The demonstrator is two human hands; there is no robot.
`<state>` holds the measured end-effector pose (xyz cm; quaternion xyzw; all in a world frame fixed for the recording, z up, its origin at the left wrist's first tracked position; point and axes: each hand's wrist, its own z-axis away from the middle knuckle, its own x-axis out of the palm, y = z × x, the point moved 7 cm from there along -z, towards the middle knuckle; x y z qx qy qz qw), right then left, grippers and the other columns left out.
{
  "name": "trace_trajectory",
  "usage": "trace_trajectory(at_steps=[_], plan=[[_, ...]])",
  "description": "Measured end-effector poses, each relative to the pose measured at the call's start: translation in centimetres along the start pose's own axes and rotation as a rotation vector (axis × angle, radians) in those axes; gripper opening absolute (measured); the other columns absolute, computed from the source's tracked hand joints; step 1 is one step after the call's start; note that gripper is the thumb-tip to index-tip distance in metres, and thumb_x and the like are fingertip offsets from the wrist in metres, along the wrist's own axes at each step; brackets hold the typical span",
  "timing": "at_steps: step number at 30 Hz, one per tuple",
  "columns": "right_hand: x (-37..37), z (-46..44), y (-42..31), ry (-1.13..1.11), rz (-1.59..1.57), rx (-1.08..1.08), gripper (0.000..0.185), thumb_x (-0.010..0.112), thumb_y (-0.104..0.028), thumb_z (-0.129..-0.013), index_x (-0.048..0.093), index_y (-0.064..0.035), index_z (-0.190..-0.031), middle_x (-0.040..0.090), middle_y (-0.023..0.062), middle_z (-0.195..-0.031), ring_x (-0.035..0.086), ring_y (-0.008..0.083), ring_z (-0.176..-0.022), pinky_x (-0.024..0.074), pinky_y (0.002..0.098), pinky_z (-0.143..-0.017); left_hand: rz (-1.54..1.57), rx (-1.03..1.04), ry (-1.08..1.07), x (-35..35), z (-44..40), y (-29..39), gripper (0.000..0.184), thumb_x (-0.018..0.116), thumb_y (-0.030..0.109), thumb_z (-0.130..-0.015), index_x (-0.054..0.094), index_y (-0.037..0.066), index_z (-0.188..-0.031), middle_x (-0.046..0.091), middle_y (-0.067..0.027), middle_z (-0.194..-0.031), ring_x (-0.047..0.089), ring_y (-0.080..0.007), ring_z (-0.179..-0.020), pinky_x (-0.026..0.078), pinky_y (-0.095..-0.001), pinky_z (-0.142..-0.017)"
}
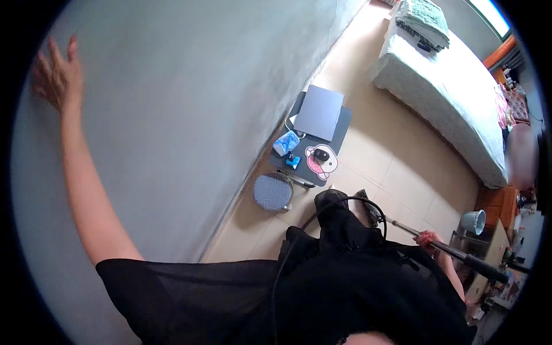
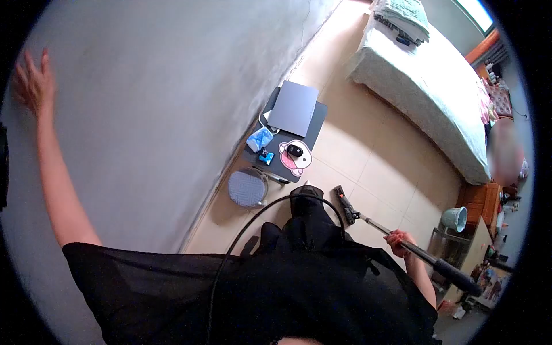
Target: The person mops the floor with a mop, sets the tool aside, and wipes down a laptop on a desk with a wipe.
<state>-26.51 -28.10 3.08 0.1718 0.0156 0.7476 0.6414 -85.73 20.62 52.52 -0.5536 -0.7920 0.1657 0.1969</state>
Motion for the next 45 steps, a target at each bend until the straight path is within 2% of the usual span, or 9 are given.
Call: trace_trajectory(at_steps=[1, 3, 4, 7, 13, 24, 27, 40, 45], plan=[[0.3, 0.5, 0.0, 0.06, 0.026, 0.069, 0.024, 0.035, -0.008, -0.077, 0.034, 0.0133, -0.086, 0.036, 0.0003, -0.05, 0.038, 0.0065, -0.038, 0.0377, 0.0157, -0.032, 0.008, 0.017, -0.009, -0.1, -0.1, 1.5, 0.052, 0.032, 0.055, -0.075, 0.041, 0.018, -0.11, 0.038, -0.0085, -0.113, 0.035, -0.0251, -0.104, 0.028, -0.047, -0.081], [-1.2, 0.2, -5.1, 0.309, 0.707, -0.183, 0.024, 0.037, -0.009, -0.077, 0.037, 0.0131, -0.086, 0.039, 0.0016, -0.052, 0.04, 0.0085, -0.041, 0.0387, 0.0167, -0.034, -0.55, 0.039, -0.262, 1.4, 0.0, 1.7, 0.055, 0.028, 0.057, -0.074, 0.038, 0.018, -0.111, 0.037, -0.0094, -0.11, 0.034, -0.0269, -0.102, 0.027, -0.0461, -0.08], [-1.4, -0.3, -8.2, 0.06, 1.291, -0.528, 0.022, 0.04, -0.011, -0.075, 0.047, 0.008, -0.083, 0.05, 0.0078, -0.063, 0.051, 0.0168, -0.056, 0.0453, 0.0282, -0.062, -0.737, 0.054, -0.351, 2.1, 0.2, 1.3, 0.056, 0.027, 0.058, -0.074, 0.037, 0.018, -0.111, 0.037, -0.0097, -0.109, 0.034, -0.0275, -0.101, 0.026, -0.0457, -0.08], [-4.0, -0.8, -12.2, 0.274, 1.049, -0.401, 0.022, 0.04, -0.011, -0.075, 0.046, 0.0085, -0.083, 0.049, 0.0072, -0.062, 0.05, 0.0161, -0.055, 0.0445, 0.0273, -0.06, -0.458, 0.069, -0.235, 4.2, 2.4, -1.0, 0.055, 0.03, 0.058, -0.072, 0.04, 0.017, -0.108, 0.04, -0.0098, -0.101, 0.036, -0.0269, -0.095, 0.028, -0.0435, -0.076], [0.4, -0.9, -11.8, 0.282, 0.643, -0.21, 0.023, 0.04, -0.011, -0.075, 0.045, 0.0093, -0.083, 0.047, 0.0061, -0.06, 0.048, 0.0146, -0.052, 0.043, 0.0256, -0.055, -0.441, 0.083, -0.128, 3.4, 1.7, -1.3, 0.051, 0.036, 0.054, -0.073, 0.043, 0.016, -0.106, 0.041, -0.0091, -0.103, 0.038, -0.026, -0.093, 0.03, -0.0418, -0.073], [3.8, -1.2, -12.4, 0.231, 0.481, -0.124, 0.024, 0.04, -0.011, -0.076, 0.043, 0.011, -0.083, 0.043, 0.004, -0.056, 0.044, 0.0119, -0.047, 0.0402, 0.0224, -0.047, -0.49, 0.032, -0.18, 2.9, 1.6, -0.8, 0.05, 0.039, 0.052, -0.074, 0.043, 0.016, -0.107, 0.038, -0.0094, -0.111, 0.037, -0.0267, -0.097, 0.03, -0.04, -0.076], [4.3, -0.8, -12.9, 0.219, 0.444, -0.105, 0.024, 0.04, -0.011, -0.076, 0.042, 0.0114, -0.083, 0.042, 0.0034, -0.055, 0.043, 0.0112, -0.046, 0.0394, 0.0216, -0.045, -0.319, 0.054, -0.01, 1.4, 0.9, 0.6, 0.05, 0.04, 0.052, -0.073, 0.044, 0.015, -0.107, 0.04, -0.0092, -0.11, 0.038, -0.0267, -0.098, 0.031, -0.0398, -0.075], [10.5, 2.2, -12.4, 0.194, 0.21, 0.132, 0.026, 0.039, -0.011, -0.076, 0.039, 0.0133, -0.083, 0.038, 0.001, -0.05, 0.038, 0.008, -0.04, 0.0361, 0.0178, -0.036, -0.494, 0.151, -0.153, 4.7, 4.5, -4.8, 0.041, 0.038, 0.047, -0.076, 0.051, 0.013, -0.096, 0.051, -0.0081, -0.092, 0.047, -0.0239, -0.084, 0.033, -0.0387, -0.07], [15.4, -1.0, -13.8, 0.098, 0.032, 0.105, 0.021, 0.039, -0.009, -0.074, 0.038, 0.0115, -0.076, 0.034, 0.0004, -0.047, 0.033, 0.0075, -0.035, 0.0331, 0.0171, -0.033, -0.285, 0.152, -0.086, 3.1, 6.2, -3.4, 0.038, 0.039, 0.037, -0.079, 0.045, 0.01, -0.104, 0.044, -0.0085, -0.103, 0.042, -0.0215, -0.093, 0.032, -0.0353, -0.075]])
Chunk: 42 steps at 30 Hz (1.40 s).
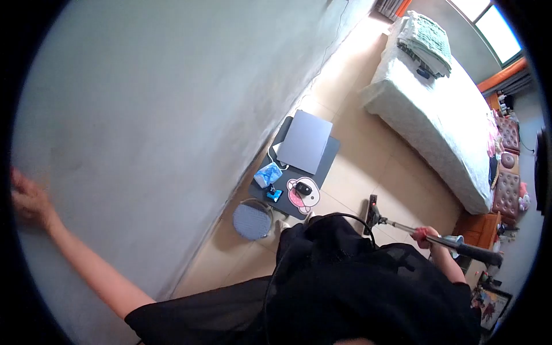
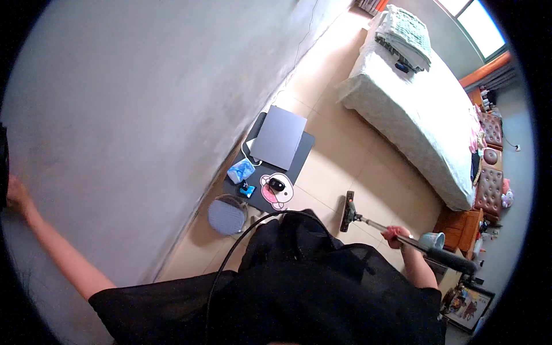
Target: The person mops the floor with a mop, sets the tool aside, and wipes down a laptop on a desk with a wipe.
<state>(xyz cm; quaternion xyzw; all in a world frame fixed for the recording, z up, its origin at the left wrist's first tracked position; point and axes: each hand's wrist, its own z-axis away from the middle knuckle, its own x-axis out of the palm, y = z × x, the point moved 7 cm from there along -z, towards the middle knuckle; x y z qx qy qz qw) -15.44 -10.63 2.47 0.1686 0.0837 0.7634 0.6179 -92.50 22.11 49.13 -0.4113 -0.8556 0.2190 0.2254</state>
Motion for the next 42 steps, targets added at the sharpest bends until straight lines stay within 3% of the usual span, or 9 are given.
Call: trace_trajectory(at_steps=[4, 6, 14, 20, 24, 31, 38, 39, 42], plan=[[2.3, -5.4, -12.5, -0.186, 0.439, -0.685, 0.013, 0.041, -0.009, -0.068, 0.034, -0.0025, -0.059, 0.037, 0.0017, -0.047, 0.035, 0.0091, -0.04, 0.035, 0.0193, -0.032, 0.417, -0.002, 0.076, -5.9, 0.7, 5.5, 0.037, 0.039, 0.03, -0.081, 0.04, 0.007, -0.111, 0.039, -0.0087, -0.113, 0.039, -0.0196, -0.1, 0.031, -0.0326, -0.079], [4.7, -4.7, -14.9, 0.01, -0.214, -0.651, 0.014, 0.04, -0.003, -0.061, 0.035, -0.006, -0.048, 0.031, 0.0031, -0.038, 0.032, 0.0126, -0.033, 0.031, 0.0212, -0.03, 0.552, -0.04, 0.041, -8.3, 1.0, 8.3, 0.037, 0.039, 0.026, -0.082, 0.037, 0.006, -0.114, 0.036, -0.0089, -0.117, 0.037, -0.0187, -0.103, 0.031, -0.0312, -0.082], [21.8, -2.2, -29.1, 0.065, -0.613, -0.776, 0.032, 0.049, -0.017, -0.073, 0.041, -0.0059, -0.045, 0.043, 0.003, -0.041, 0.045, 0.012, -0.035, 0.0388, 0.0211, -0.031, 0.387, -0.214, -0.336, -12.1, 2.7, 15.2, 0.044, 0.039, 0.032, -0.081, 0.032, 0.011, -0.119, 0.032, -0.0076, -0.12, 0.03, -0.0199, -0.11, 0.025, -0.0363, -0.088], [40.2, -7.9, -36.4, 0.126, -0.568, -0.443, 0.019, 0.044, -0.011, -0.074, 0.045, -0.0045, -0.057, 0.045, 0.0043, -0.047, 0.046, 0.0151, -0.037, 0.0433, 0.0244, -0.033, 0.249, -0.186, -0.699, -9.8, -1.7, 27.1, 0.049, 0.043, 0.033, -0.079, 0.029, 0.013, -0.121, 0.024, -0.0102, -0.123, 0.026, -0.025, -0.111, 0.026, -0.0395, -0.087], [49.7, -16.2, -42.8, 0.023, -0.368, -0.55, 0.016, 0.043, -0.01, -0.075, 0.047, -0.002, -0.061, 0.047, 0.0063, -0.051, 0.048, 0.0171, -0.04, 0.0449, 0.0258, -0.038, 0.294, -0.299, -0.683, -6.0, -5.9, 34.2, 0.066, 0.049, 0.031, -0.076, 0.01, 0.012, -0.125, 0.004, -0.0164, -0.128, 0.01, -0.031, -0.117, 0.02, -0.0425, -0.092], [59.5, -26.5, -43.5, -0.069, -0.2, -0.63, 0.017, 0.038, -0.007, -0.077, 0.048, 0.0027, -0.068, 0.05, 0.0096, -0.055, 0.05, 0.0206, -0.043, 0.0473, 0.0287, -0.042, 0.439, -0.241, -0.848, -4.5, -3.8, 34.1, 0.087, 0.053, 0.035, -0.072, -0.009, 0.004, -0.124, -0.022, -0.0197, -0.125, -0.015, -0.0318, -0.118, -0.001, -0.0453, -0.094], [64.3, -38.0, -50.0, -0.32, -0.045, -0.517, 0.021, 0.032, -0.006, -0.078, 0.047, 0.0074, -0.077, 0.053, 0.0145, -0.067, 0.053, 0.0249, -0.053, 0.05, 0.032, -0.051, 0.298, 0.046, -0.667, -3.0, -2.1, 33.8, 0.1, 0.058, 0.045, -0.064, -0.012, 0.004, -0.123, -0.022, -0.0203, -0.125, -0.018, -0.034, -0.116, -0.005, -0.0512, -0.09], [64.6, -38.4, -51.6, -0.361, -0.023, -0.682, 0.02, 0.032, -0.007, -0.078, 0.046, 0.0077, -0.08, 0.054, 0.0145, -0.068, 0.053, 0.0254, -0.054, 0.05, 0.032, -0.053, 0.23, 0.069, -0.696, -2.6, -0.2, 31.9, 0.102, 0.058, 0.046, -0.063, -0.012, 0.004, -0.123, -0.019, -0.0211, -0.125, -0.016, -0.0345, -0.116, -0.004, -0.0517, -0.09], [65.9, -32.5, -44.9, -0.363, 0.162, -0.737, 0.02, 0.034, -0.011, -0.08, 0.047, 0.0046, -0.08, 0.054, 0.0133, -0.069, 0.054, 0.0245, -0.06, 0.0492, 0.0335, -0.059, 0.208, 0.072, -0.707, -3.0, 0.2, 32.0, 0.103, 0.058, 0.048, -0.063, -0.013, 0.004, -0.123, -0.014, -0.0221, -0.126, -0.011, -0.0345, -0.117, -0.001, -0.0524, -0.091]])
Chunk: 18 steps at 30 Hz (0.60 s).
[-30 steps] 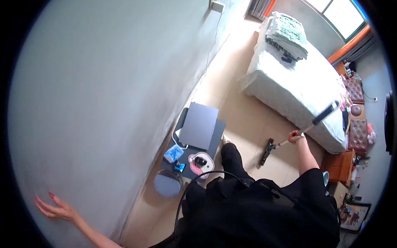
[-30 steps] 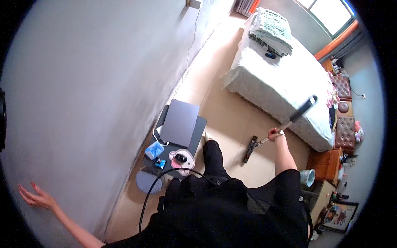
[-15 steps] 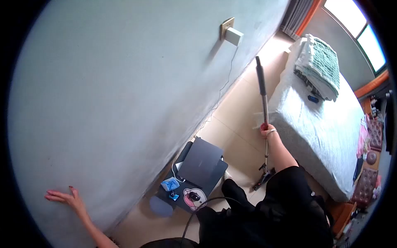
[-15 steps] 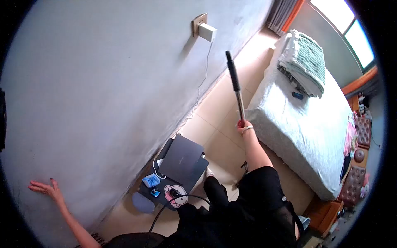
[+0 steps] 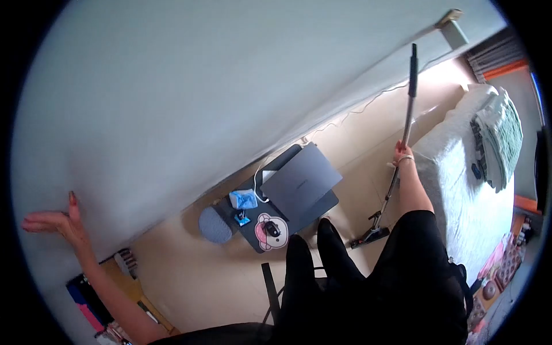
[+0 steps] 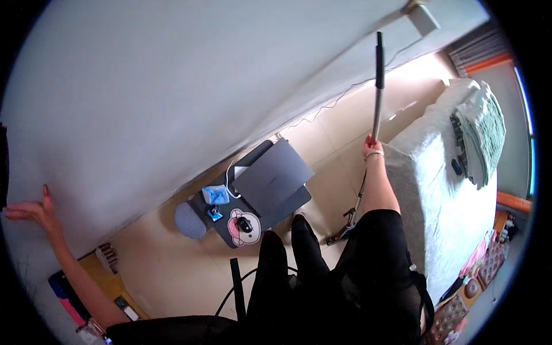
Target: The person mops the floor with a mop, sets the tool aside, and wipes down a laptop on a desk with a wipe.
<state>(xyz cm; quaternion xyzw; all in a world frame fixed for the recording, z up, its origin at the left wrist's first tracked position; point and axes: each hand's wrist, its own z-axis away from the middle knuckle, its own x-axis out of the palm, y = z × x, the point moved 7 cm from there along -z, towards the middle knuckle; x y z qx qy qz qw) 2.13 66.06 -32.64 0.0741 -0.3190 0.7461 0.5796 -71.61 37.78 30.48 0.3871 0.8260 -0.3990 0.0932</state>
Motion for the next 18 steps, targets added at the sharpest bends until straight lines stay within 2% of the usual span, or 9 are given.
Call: trace_trajectory(at_steps=[5, 7, 8, 10, 12, 14, 15, 17, 18], plan=[[2.6, 4.9, 0.9, -0.077, 0.018, -0.162, 0.033, 0.033, -0.028, -0.082, 0.046, 0.0009, -0.088, 0.054, 0.014, -0.077, 0.053, 0.0256, -0.067, 0.0483, 0.0343, -0.063, 0.022, -0.043, -0.079, 1.1, 1.0, -1.8, 0.094, 0.057, 0.043, -0.067, -0.007, 0.006, -0.124, -0.006, -0.0213, -0.126, 0.002, -0.0344, -0.117, 0.014, -0.0509, -0.09], [4.0, 10.5, 2.4, -0.055, -0.021, -0.163, 0.052, 0.03, -0.047, -0.08, 0.041, -0.0024, -0.106, 0.051, 0.0153, -0.087, 0.051, 0.0282, -0.074, 0.0475, 0.0362, -0.064, 0.09, 0.096, 0.309, -3.1, -2.3, 3.9, 0.083, 0.059, 0.038, -0.067, 0.004, 0.018, -0.127, 0.002, -0.0107, -0.131, 0.004, -0.0293, -0.119, 0.012, -0.052, -0.088], [2.3, 10.4, 2.9, -0.056, -0.009, -0.171, 0.052, 0.03, -0.047, -0.08, 0.041, -0.0024, -0.106, 0.051, 0.0153, -0.087, 0.051, 0.0282, -0.074, 0.0475, 0.0362, -0.064, 0.095, 0.086, 0.301, -2.4, 0.4, 3.1, 0.083, 0.059, 0.038, -0.067, 0.004, 0.018, -0.127, 0.002, -0.0107, -0.131, 0.004, -0.0293, -0.119, 0.012, -0.052, -0.088], [-0.9, 9.3, 5.3, -0.078, 0.428, 0.04, 0.055, 0.038, -0.046, -0.077, 0.035, -0.0012, -0.109, 0.049, 0.02, -0.089, 0.054, 0.0311, -0.07, 0.0471, 0.0364, -0.066, 0.528, -0.23, 0.092, 0.8, 6.4, 2.8, 0.079, 0.055, 0.034, -0.071, 0.003, 0.009, -0.125, 0.003, -0.0178, -0.128, 0.01, -0.0329, -0.117, 0.022, -0.0482, -0.088], [-2.9, 13.1, 8.4, 0.033, 0.974, -0.047, 0.058, 0.045, -0.045, -0.075, 0.031, -0.0019, -0.111, 0.051, 0.0174, -0.087, 0.055, 0.0305, -0.066, 0.0472, 0.038, -0.061, 0.579, -0.255, 0.207, -0.3, 8.8, 9.5, 0.072, 0.05, 0.03, -0.074, 0.005, 0.005, -0.124, 0.008, -0.0196, -0.127, 0.016, -0.0335, -0.116, 0.028, -0.0453, -0.087], [-4.9, 13.3, 11.1, -0.037, 1.531, -0.044, 0.055, 0.049, -0.041, -0.073, 0.037, 0.0017, -0.106, 0.052, 0.0155, -0.086, 0.057, 0.0258, -0.061, 0.0462, 0.0362, -0.06, 0.654, -0.472, -0.205, 3.6, 17.7, 15.3, 0.066, 0.045, 0.031, -0.077, 0.007, 0.006, -0.125, 0.008, -0.0181, -0.128, 0.01, -0.0333, -0.118, 0.016, -0.0475, -0.093], [-5.4, 13.2, 12.2, -0.042, 1.544, -0.036, 0.055, 0.049, -0.041, -0.073, 0.037, 0.0017, -0.106, 0.052, 0.0155, -0.086, 0.057, 0.0258, -0.061, 0.0462, 0.0362, -0.06, 0.894, -0.7, -0.429, 5.5, 22.8, 19.3, 0.061, 0.044, 0.029, -0.078, 0.013, 0.004, -0.124, 0.012, -0.0179, -0.127, 0.01, -0.0319, -0.118, 0.012, -0.0452, -0.094], [-5.2, 12.6, 14.9, -0.251, 2.082, -0.126, 0.057, 0.05, -0.045, -0.07, 0.043, 0.0025, -0.102, 0.053, 0.0156, -0.09, 0.056, 0.0251, -0.072, 0.0438, 0.0346, -0.066, 1.061, -0.867, -0.811, 7.9, 35.1, 26.8, 0.059, 0.05, 0.02, -0.076, 0.018, 0.001, -0.122, 0.018, -0.0189, -0.125, 0.017, -0.0305, -0.116, 0.016, -0.0399, -0.094], [-5.4, 11.3, 15.9, -0.265, 2.098, -0.119, 0.057, 0.05, -0.045, -0.07, 0.043, 0.0025, -0.102, 0.053, 0.0156, -0.09, 0.056, 0.0251, -0.072, 0.0438, 0.0346, -0.066, 1.058, -0.879, -0.928, 7.9, 41.8, 30.4, 0.058, 0.051, 0.017, -0.074, 0.02, 0.001, -0.121, 0.025, -0.02, -0.121, 0.022, -0.0322, -0.114, 0.018, -0.0382, -0.093]])
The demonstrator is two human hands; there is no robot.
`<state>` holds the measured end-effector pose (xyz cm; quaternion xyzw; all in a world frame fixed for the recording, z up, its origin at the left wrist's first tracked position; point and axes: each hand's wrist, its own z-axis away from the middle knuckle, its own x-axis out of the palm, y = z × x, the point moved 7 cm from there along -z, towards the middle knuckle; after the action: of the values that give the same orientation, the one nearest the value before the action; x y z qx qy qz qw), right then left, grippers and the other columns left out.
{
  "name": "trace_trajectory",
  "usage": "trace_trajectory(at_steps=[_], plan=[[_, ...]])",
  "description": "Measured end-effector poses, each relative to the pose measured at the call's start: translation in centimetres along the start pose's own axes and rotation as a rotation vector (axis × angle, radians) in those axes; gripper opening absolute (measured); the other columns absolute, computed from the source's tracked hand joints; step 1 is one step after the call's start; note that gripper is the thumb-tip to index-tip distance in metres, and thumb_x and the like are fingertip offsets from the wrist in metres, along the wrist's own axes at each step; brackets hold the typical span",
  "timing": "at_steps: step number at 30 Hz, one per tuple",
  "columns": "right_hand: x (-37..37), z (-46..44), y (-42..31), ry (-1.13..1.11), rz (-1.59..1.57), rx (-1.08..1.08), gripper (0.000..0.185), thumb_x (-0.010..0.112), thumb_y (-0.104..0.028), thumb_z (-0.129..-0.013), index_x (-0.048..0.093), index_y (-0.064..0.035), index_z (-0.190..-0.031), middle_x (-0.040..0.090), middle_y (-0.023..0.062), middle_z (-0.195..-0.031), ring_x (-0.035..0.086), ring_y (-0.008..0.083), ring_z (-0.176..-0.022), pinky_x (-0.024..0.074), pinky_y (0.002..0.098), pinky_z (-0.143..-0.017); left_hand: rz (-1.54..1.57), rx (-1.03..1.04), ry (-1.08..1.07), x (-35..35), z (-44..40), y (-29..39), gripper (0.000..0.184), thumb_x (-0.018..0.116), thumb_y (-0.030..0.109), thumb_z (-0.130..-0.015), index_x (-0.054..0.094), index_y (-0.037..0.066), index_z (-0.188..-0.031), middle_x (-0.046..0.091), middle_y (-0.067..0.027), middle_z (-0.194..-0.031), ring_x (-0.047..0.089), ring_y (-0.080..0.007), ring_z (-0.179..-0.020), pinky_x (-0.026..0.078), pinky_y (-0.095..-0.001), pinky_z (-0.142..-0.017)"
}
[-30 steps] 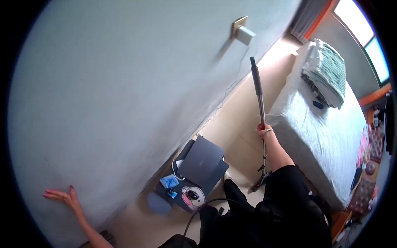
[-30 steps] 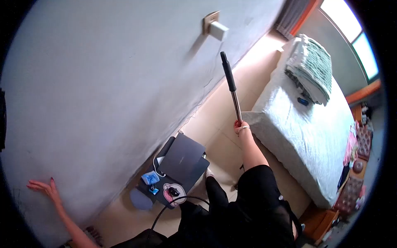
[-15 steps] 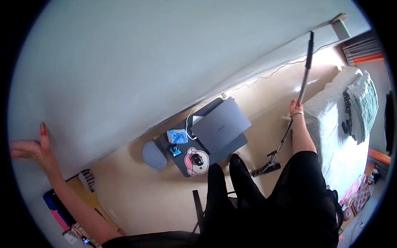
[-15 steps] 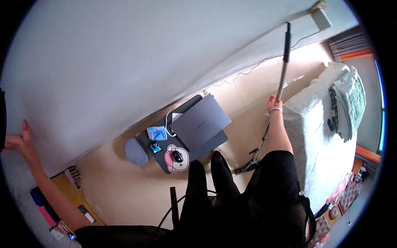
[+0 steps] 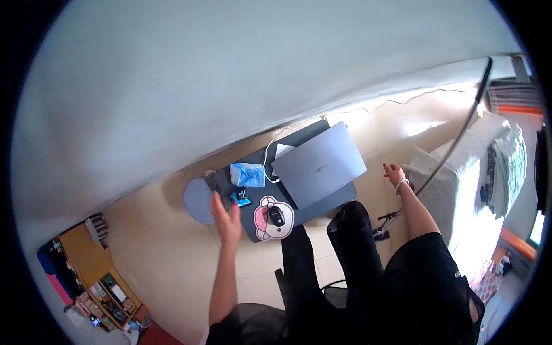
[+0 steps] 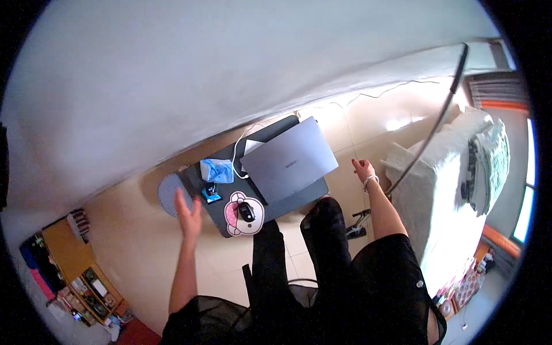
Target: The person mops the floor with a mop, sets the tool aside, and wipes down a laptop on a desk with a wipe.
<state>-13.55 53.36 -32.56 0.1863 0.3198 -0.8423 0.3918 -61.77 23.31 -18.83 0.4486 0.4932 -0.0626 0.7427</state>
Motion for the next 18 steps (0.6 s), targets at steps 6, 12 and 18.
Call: trace_trajectory(at_steps=[6, 12, 18], plan=[[6.1, -7.8, -2.9, 0.063, 0.416, -0.207, 0.067, 0.051, -0.05, -0.067, 0.04, 0.0031, -0.106, 0.048, 0.0188, -0.103, 0.046, 0.029, -0.095, 0.0351, 0.0337, -0.082, 0.574, -0.534, -0.318, 21.2, 7.1, -8.5, 0.035, 0.052, 0.023, -0.076, 0.044, 0.0, -0.101, 0.055, -0.0087, -0.084, 0.052, -0.0157, -0.079, 0.039, -0.0243, -0.07], [11.8, -13.8, -2.1, -0.047, 0.183, -0.3, 0.07, 0.05, -0.05, -0.069, 0.033, 0.0037, -0.111, 0.048, 0.0188, -0.102, 0.048, 0.0276, -0.093, 0.0368, 0.0319, -0.08, 1.095, -1.135, -0.329, 35.0, 7.7, -10.5, 0.065, 0.05, 0.048, -0.068, 0.033, 0.003, -0.112, 0.039, -0.0108, -0.111, 0.037, -0.025, -0.102, 0.026, -0.0376, -0.085], [12.9, -12.3, -3.6, 0.015, 0.133, -0.349, 0.055, 0.048, -0.049, -0.072, 0.048, 0.0021, -0.093, 0.055, 0.0138, -0.085, 0.052, 0.0202, -0.078, 0.0398, 0.0289, -0.069, 1.033, -1.115, -0.24, 35.0, 6.6, -9.7, 0.055, 0.049, 0.043, -0.071, 0.04, 0.0, -0.104, 0.045, -0.0106, -0.103, 0.043, -0.02, -0.094, 0.031, -0.0327, -0.082]])
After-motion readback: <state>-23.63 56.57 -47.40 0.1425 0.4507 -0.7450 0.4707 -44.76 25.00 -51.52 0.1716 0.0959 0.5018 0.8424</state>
